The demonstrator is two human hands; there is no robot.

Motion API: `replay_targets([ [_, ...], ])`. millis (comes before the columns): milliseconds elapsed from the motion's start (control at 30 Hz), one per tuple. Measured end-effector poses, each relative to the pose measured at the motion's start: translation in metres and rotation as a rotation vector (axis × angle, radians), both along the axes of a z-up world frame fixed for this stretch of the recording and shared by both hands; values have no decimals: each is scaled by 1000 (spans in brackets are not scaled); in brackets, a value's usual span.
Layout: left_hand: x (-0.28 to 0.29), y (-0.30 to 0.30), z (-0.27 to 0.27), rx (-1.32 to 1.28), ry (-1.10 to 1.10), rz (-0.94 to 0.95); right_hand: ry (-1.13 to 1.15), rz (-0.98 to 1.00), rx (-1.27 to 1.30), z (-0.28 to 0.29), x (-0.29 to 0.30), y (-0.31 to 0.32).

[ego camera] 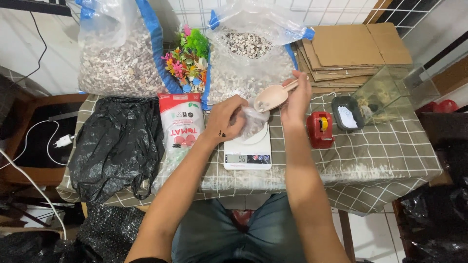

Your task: Measuring and bagging white aquarium gravel using a scoop and a digital scale.

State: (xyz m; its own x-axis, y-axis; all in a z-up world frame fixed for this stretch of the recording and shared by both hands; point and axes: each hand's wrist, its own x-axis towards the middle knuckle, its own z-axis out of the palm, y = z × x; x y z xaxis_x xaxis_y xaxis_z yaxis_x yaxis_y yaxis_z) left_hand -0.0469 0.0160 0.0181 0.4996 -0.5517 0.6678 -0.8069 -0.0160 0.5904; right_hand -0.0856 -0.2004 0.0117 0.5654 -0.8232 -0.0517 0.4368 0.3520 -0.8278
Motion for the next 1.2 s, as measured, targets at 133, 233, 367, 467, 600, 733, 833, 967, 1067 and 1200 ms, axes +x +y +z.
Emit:
replay_targets([
  [133, 0, -1, -1, -54, 33, 13, -15, -33, 43, -2, -1, -8],
  [233, 1, 2, 2, -82, 54, 72, -25, -47, 91, -3, 0, -12],
  [367, 1, 1, 6, -112, 118, 96, -49, -56, 125, -1, -4, -12],
  [467, 4, -1, 7, -122, 146, 97, -73, -51, 123, 0, -5, -13],
  [600, 10, 1, 11, -173, 247, 90, -104, -49, 129, -4, -3, -13],
  [733, 16, -1, 8, -273, 378, 174, -156, -81, 87, -4, 3, -11],
  [833, 23, -1, 10, -367, 503, 181, -169, -121, 1, 19, 19, 0],
  [967, 20, 1, 23, -376, 578, 191, -157, -18, -223, 57, 45, 24],
  [1067, 19, 3, 25, -370, 613, 201, -64, 76, -559, 65, 50, 36],
  [1200, 19, 3, 27, -366, 625, 209, -16, -22, -913, 63, 29, 42],
])
